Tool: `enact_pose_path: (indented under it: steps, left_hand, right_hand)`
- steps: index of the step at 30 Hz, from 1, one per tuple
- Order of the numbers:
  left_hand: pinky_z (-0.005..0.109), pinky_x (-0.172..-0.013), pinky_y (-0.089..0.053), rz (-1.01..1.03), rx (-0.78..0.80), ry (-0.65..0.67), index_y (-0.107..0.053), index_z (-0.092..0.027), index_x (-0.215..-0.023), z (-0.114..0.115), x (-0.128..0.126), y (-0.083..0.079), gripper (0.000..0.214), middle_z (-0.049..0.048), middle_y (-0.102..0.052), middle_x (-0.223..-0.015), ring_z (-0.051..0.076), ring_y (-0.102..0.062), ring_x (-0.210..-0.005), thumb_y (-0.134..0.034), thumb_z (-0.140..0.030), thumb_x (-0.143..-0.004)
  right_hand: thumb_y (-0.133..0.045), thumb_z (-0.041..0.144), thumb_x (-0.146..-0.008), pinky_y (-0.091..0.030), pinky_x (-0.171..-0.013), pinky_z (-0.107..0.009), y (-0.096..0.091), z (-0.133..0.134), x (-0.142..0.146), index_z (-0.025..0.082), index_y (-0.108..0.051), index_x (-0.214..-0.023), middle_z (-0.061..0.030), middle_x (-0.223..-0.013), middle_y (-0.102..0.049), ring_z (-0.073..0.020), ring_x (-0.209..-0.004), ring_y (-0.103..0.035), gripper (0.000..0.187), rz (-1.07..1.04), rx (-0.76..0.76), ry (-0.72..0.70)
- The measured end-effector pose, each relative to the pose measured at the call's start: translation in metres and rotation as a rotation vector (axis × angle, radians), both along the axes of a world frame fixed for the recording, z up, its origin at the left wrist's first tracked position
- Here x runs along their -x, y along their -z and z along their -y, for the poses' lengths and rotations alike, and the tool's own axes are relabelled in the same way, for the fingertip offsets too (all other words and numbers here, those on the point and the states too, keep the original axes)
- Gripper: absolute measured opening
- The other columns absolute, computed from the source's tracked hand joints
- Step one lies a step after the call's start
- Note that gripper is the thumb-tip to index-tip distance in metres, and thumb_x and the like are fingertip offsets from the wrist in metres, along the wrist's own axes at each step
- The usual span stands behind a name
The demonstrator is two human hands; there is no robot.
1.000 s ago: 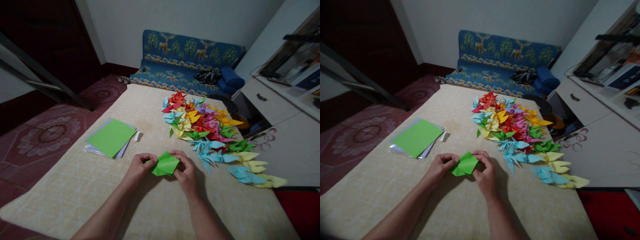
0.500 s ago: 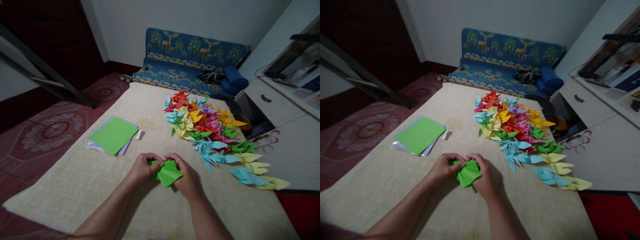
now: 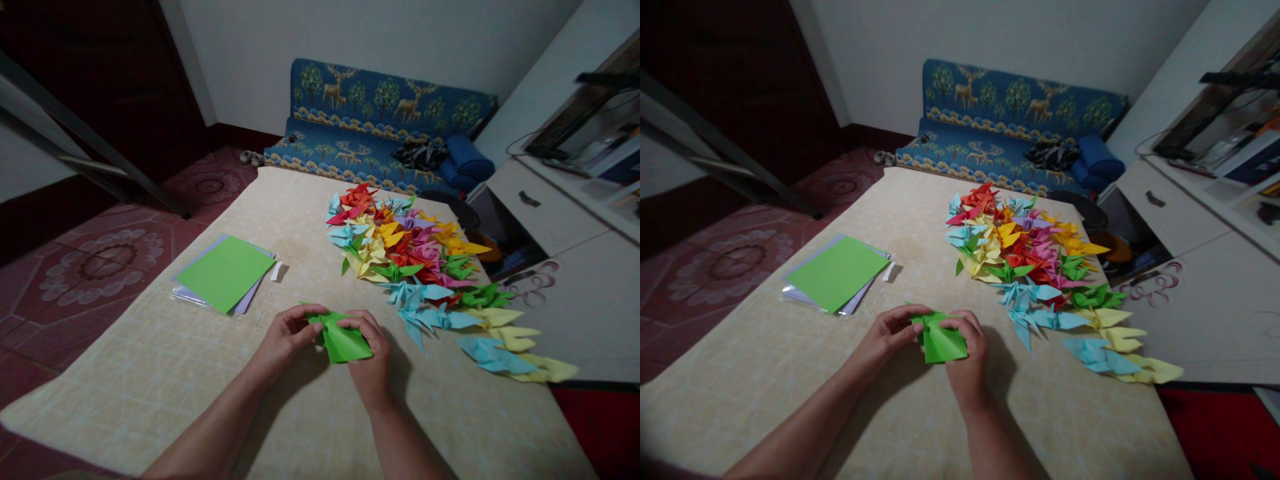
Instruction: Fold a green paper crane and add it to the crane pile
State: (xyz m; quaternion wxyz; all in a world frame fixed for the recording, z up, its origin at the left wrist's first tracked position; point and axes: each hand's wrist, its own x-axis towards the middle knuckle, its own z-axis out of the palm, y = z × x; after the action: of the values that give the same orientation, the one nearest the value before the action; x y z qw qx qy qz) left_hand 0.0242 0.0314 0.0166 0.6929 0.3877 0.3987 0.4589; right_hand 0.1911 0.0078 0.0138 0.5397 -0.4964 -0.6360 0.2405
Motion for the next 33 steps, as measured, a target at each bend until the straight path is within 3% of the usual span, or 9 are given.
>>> enact_pose_path:
  steps: [6,11,21,29,33]
  left_hand:
    - [0.027,-0.074,-0.051,0.140,0.021,0.066,-0.070,-0.017,-0.105,0.0019,-0.0014,0.0014,0.044,0.0067,-0.071,-0.094,0.015,-0.064,-0.078,-0.084,-0.018,-0.064]
    - [0.025,-0.069,-0.050,0.070,-0.001,-0.003,-0.072,-0.015,-0.099,0.0006,-0.0021,0.0059,0.031,0.0071,-0.072,-0.087,0.014,-0.064,-0.074,-0.080,-0.024,-0.071]
    - [0.027,-0.067,-0.049,-0.049,-0.090,-0.029,-0.073,-0.012,-0.081,0.0024,-0.0102,0.0064,0.023,0.0087,-0.072,-0.080,0.018,-0.065,-0.072,-0.080,-0.030,-0.069]
    - [0.022,-0.058,-0.046,-0.011,-0.005,-0.122,-0.070,-0.013,-0.074,-0.0027,-0.0076,0.0071,0.028,0.0035,-0.068,-0.069,0.013,-0.061,-0.060,-0.085,-0.033,-0.060]
    - [0.022,-0.058,-0.049,0.030,0.052,-0.136,-0.071,-0.012,-0.077,-0.0034,-0.0058,0.0038,0.030,0.0032,-0.069,-0.068,0.012,-0.061,-0.058,-0.087,-0.031,-0.059]
  right_hand:
    - [-0.055,0.001,-0.068,-0.046,-0.072,-0.026,0.0028,-0.0017,0.0010,0.022,-0.067,-0.084,-0.0022,-0.087,-0.061,-0.0177,-0.085,-0.060,0.029,-0.077,0.018,0.020]
    - [-0.052,-0.001,-0.069,-0.046,-0.070,-0.025,0.0012,-0.0031,0.0011,0.023,-0.070,-0.087,-0.0029,-0.090,-0.060,-0.0170,-0.085,-0.060,0.035,-0.104,0.032,-0.060]
    - [-0.054,0.001,-0.067,-0.048,-0.067,-0.024,0.0004,-0.0038,0.0013,0.025,-0.071,-0.080,-0.0012,-0.084,-0.059,-0.0165,-0.081,-0.060,0.032,-0.092,0.049,0.015]
    - [-0.056,-0.001,-0.073,-0.050,-0.078,-0.028,0.0038,-0.0041,-0.0034,0.028,-0.074,-0.090,-0.0045,-0.113,-0.052,-0.0179,-0.099,-0.059,0.038,-0.117,0.049,-0.167]
    - [-0.053,-0.005,-0.070,-0.050,-0.083,-0.028,0.0069,-0.0054,-0.0042,0.030,-0.074,-0.089,-0.0034,-0.114,-0.052,-0.0181,-0.103,-0.058,0.045,-0.079,0.070,-0.185]
